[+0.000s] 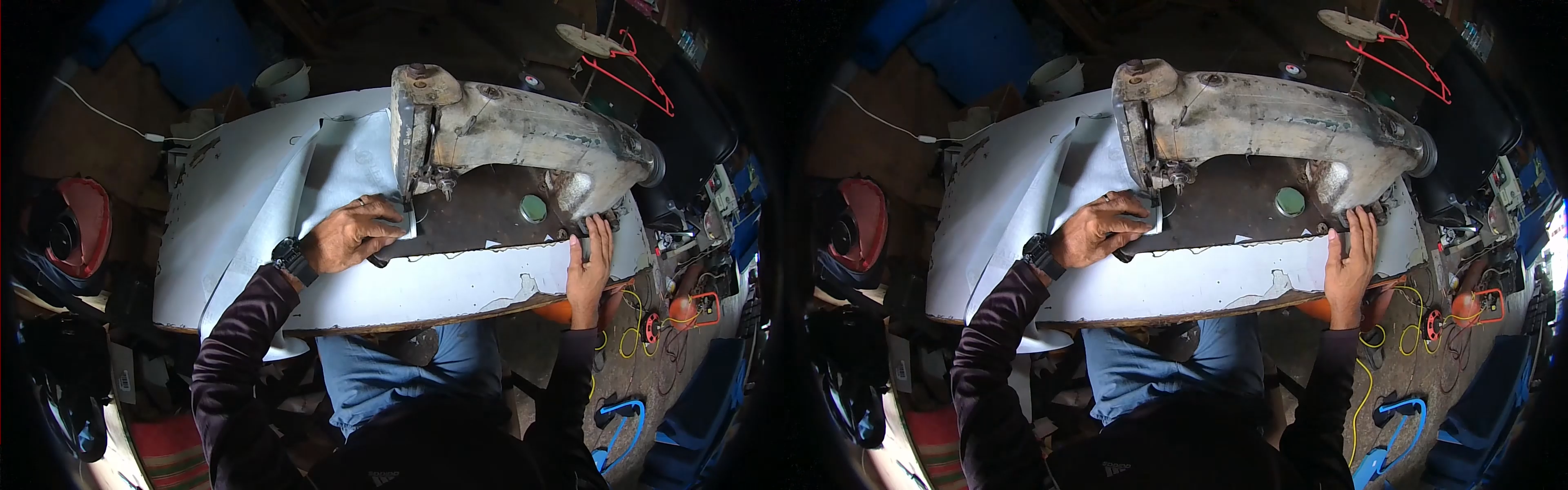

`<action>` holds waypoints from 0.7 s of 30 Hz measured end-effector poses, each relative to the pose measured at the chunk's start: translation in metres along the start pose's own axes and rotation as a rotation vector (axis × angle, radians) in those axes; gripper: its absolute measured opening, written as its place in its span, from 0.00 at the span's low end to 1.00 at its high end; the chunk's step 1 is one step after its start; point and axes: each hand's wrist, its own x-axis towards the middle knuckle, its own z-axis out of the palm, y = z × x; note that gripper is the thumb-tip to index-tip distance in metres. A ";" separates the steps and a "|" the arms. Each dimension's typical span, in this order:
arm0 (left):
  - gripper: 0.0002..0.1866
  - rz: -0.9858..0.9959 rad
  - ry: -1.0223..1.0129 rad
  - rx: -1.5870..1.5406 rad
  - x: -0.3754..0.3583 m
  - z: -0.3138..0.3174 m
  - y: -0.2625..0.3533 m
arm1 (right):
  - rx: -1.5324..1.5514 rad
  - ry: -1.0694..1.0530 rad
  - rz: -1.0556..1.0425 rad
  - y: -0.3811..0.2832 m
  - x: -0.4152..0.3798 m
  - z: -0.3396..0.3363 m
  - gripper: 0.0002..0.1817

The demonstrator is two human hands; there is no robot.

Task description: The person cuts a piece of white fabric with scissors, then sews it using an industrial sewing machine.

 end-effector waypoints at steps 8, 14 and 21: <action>0.15 0.005 -0.001 0.025 0.001 0.000 -0.009 | -0.005 0.000 -0.002 0.000 0.000 0.000 0.24; 0.14 0.015 0.018 0.025 0.005 -0.001 -0.014 | 0.007 0.007 -0.011 0.000 0.000 0.000 0.24; 0.15 0.020 0.032 0.052 0.009 0.000 -0.023 | 0.000 0.013 -0.013 0.001 0.000 0.001 0.23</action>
